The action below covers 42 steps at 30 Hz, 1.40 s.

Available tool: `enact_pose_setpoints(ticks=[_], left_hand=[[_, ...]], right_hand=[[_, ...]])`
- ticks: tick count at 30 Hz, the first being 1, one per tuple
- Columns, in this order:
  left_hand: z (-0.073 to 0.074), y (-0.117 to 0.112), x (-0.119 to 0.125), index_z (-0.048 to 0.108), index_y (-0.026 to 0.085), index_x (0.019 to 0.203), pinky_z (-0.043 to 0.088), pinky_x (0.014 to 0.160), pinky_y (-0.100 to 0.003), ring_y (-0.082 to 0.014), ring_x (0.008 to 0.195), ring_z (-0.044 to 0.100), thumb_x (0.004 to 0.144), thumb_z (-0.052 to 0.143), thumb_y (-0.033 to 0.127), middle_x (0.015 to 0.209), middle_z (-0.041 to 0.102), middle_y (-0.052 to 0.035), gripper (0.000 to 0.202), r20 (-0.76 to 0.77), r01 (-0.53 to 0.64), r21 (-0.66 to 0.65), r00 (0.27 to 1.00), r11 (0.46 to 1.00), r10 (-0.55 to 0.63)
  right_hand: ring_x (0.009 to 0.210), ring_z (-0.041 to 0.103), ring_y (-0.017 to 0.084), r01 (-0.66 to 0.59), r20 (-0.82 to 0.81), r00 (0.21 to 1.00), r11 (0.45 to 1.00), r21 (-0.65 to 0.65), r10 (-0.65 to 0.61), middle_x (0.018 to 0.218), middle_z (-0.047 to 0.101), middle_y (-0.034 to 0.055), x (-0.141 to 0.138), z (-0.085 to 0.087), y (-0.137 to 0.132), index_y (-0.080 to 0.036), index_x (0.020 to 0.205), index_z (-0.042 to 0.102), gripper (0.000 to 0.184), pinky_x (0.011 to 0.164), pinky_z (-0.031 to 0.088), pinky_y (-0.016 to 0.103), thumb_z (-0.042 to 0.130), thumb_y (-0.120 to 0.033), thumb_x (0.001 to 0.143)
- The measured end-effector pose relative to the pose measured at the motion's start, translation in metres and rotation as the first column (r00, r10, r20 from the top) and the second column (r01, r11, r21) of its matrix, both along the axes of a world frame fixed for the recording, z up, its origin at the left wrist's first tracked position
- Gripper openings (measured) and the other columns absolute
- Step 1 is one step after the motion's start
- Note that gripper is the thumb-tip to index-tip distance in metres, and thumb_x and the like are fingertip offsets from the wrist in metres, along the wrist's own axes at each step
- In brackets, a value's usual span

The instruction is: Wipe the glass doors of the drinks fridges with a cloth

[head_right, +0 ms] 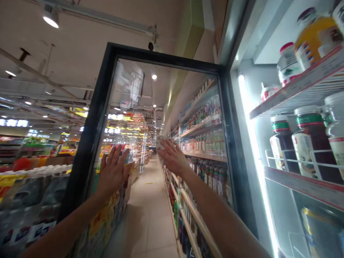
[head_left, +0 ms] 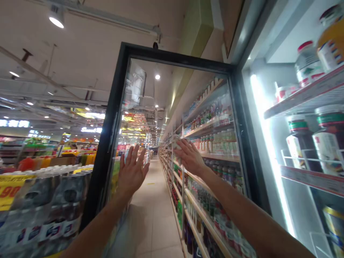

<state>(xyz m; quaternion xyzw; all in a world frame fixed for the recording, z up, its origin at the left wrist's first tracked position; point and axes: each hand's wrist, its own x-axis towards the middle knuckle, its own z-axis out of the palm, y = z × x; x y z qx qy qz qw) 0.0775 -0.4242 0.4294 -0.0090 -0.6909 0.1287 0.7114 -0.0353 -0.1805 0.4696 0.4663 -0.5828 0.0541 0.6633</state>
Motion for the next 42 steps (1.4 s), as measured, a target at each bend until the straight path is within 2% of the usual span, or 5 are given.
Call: enact_pose_setpoints(ticks=[7, 17, 25, 33, 42], left_hand=[[0.000, 0.005, 0.003, 0.037, 0.022, 0.138, 0.014, 0.112, -0.050, -0.0255, 0.139, 0.019, 0.090, 0.038, 0.036, 0.148, 0.030, -0.0108, 0.050, 0.020, 0.029, 0.023, 0.999, 0.999, -0.030], [0.000, -0.001, 0.000, 0.043, 0.017, 0.134, 0.015, 0.112, -0.049, -0.0262, 0.139, 0.020, 0.090, 0.038, 0.036, 0.146, 0.033, -0.0140, 0.048, 0.009, -0.003, -0.002, 1.000, 1.000, 0.003], [0.000, 0.005, 0.004, 0.043, 0.018, 0.134, 0.016, 0.111, -0.050, -0.0268, 0.139, 0.021, 0.090, 0.040, 0.036, 0.146, 0.033, -0.0133, 0.048, -0.007, -0.031, -0.006, 0.999, 0.999, 0.031], [0.000, -0.002, -0.002, 0.041, 0.019, 0.135, 0.018, 0.111, -0.050, -0.0268, 0.138, 0.022, 0.090, 0.040, 0.037, 0.146, 0.034, -0.0133, 0.048, -0.021, -0.012, -0.026, 1.000, 1.000, 0.011], [0.000, 0.001, -0.002, 0.040, 0.019, 0.136, 0.019, 0.110, -0.051, -0.0280, 0.138, 0.024, 0.090, 0.040, 0.037, 0.145, 0.034, -0.0142, 0.050, -0.032, 0.003, -0.016, 0.999, 1.000, -0.003]], right_hand=[[0.132, 0.030, 0.031, 0.081, 0.165, 0.984, 0.662, -0.745, 0.065, 0.141, 0.039, 0.0146, -0.043, 0.004, 0.102, -0.017, 0.122, 0.054, 0.048, 0.101, 0.029, 0.062, 0.035, -0.014, 0.078], [0.137, 0.025, 0.024, -0.020, 0.057, 0.998, 0.975, -0.219, 0.034, 0.141, 0.041, 0.0058, 0.001, -0.039, 0.001, -0.025, 0.118, 0.057, 0.044, 0.108, 0.028, 0.048, 0.044, -0.015, 0.077], [0.132, 0.032, 0.030, 0.092, 0.192, 0.973, 0.546, -0.833, 0.129, 0.140, 0.041, 0.0142, -0.037, -0.033, 0.071, -0.017, 0.120, 0.057, 0.047, 0.104, 0.027, 0.058, 0.035, -0.018, 0.078], [0.137, 0.025, 0.022, -0.018, 0.031, 0.999, 0.988, -0.151, 0.023, 0.140, 0.043, 0.0054, 0.005, -0.048, 0.003, -0.025, 0.119, 0.057, 0.046, 0.108, 0.029, 0.045, 0.043, -0.015, 0.077], [0.134, 0.029, 0.031, 0.103, 0.213, 0.973, 0.651, -0.752, 0.091, 0.141, 0.038, 0.0158, -0.034, -0.055, 0.071, -0.014, 0.122, 0.056, 0.046, 0.104, 0.029, 0.057, 0.036, -0.018, 0.081]])
